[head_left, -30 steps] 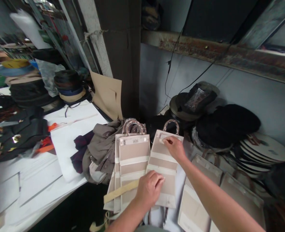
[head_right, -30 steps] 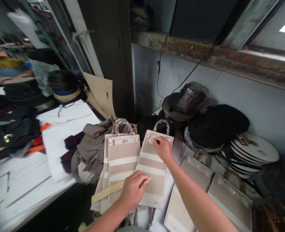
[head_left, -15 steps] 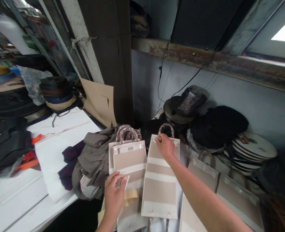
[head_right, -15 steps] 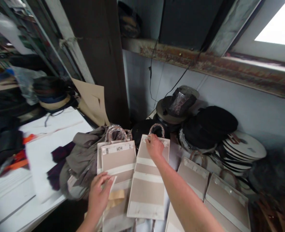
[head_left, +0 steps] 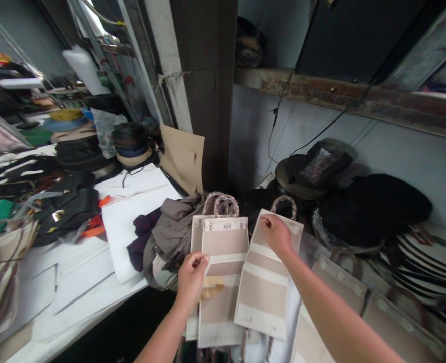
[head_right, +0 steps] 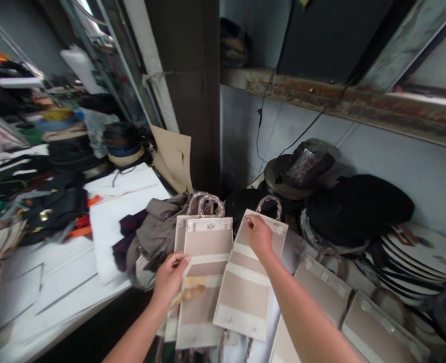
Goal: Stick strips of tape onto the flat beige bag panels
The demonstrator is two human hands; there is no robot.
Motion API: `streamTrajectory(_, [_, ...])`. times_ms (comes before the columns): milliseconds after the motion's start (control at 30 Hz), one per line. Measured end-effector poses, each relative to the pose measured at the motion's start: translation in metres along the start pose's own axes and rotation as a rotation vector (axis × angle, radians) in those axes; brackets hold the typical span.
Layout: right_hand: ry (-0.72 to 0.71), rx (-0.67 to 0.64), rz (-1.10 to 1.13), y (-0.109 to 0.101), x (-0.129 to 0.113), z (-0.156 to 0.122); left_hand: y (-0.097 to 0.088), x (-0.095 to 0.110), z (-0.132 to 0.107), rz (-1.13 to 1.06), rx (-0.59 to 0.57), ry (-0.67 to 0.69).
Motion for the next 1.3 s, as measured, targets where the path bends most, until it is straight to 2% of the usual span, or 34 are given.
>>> streamTrajectory(100, [-0.027, -0.047, 0.118, 0.006, -0.018, -0.02, 0.008, 0.019, -0.003, -0.027, -0.038, 0.081])
streamTrajectory(200, [-0.004, -0.068, 0.12, 0.01, -0.022, -0.029, 0.02, 0.027, -0.007, -0.038, -0.067, 0.111])
streamTrajectory(300, [-0.011, -0.115, 0.016, 0.017, -0.02, -0.024, 0.032, 0.022, -0.009, -0.071, -0.107, 0.046])
streamTrajectory(400, [-0.086, -0.208, -0.119, 0.025, -0.024, -0.02, 0.046, 0.016, -0.012, -0.14, -0.176, -0.047])
streamTrajectory(533, [-0.176, -0.277, -0.288, 0.021, -0.025, -0.022, 0.059, 0.017, -0.011, -0.176, -0.205, -0.047])
streamTrajectory(667, [-0.132, -0.205, -0.427, -0.005, 0.001, -0.02, 0.066, 0.017, -0.006, -0.17, -0.206, -0.035])
streamTrajectory(767, [-0.087, -0.189, -0.417, -0.019, 0.03, -0.025, 0.074, 0.02, -0.007, -0.149, -0.215, -0.009])
streamTrajectory(900, [-0.043, -0.167, -0.304, -0.03, 0.06, -0.038, 0.101, 0.034, -0.016, -0.117, -0.29, 0.065])
streamTrajectory(967, [-0.004, -0.103, -0.267, -0.04, 0.068, -0.041, 0.115, 0.041, -0.019, -0.098, -0.319, 0.101])
streamTrajectory(1033, [0.034, -0.03, -0.228, -0.053, 0.071, -0.043, 0.122, 0.048, -0.02, -0.082, -0.318, 0.13])
streamTrajectory(1100, [0.045, 0.018, -0.167, -0.065, 0.066, -0.046, 0.116, 0.053, -0.021, -0.07, -0.279, 0.159])
streamTrajectory(1200, [0.011, 0.003, -0.02, -0.072, 0.041, -0.058, 0.087, 0.059, -0.026, -0.072, -0.139, 0.179])
streamTrajectory(1267, [-0.005, -0.081, 0.114, -0.068, 0.014, -0.073, 0.074, 0.056, -0.036, -0.128, -0.145, 0.091])
streamTrajectory(1300, [-0.008, -0.148, 0.187, -0.062, -0.002, -0.082, 0.073, 0.053, -0.043, -0.175, -0.193, 0.013])
Point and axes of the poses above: each hand's wrist, its own z-axis towards the middle knuckle, its own y-axis out of the palm, x = y × z, the point moved 10 cm from there along z, towards the middle knuckle, and after that the axes turned 11 degrees about x, right-handed, at the moved point
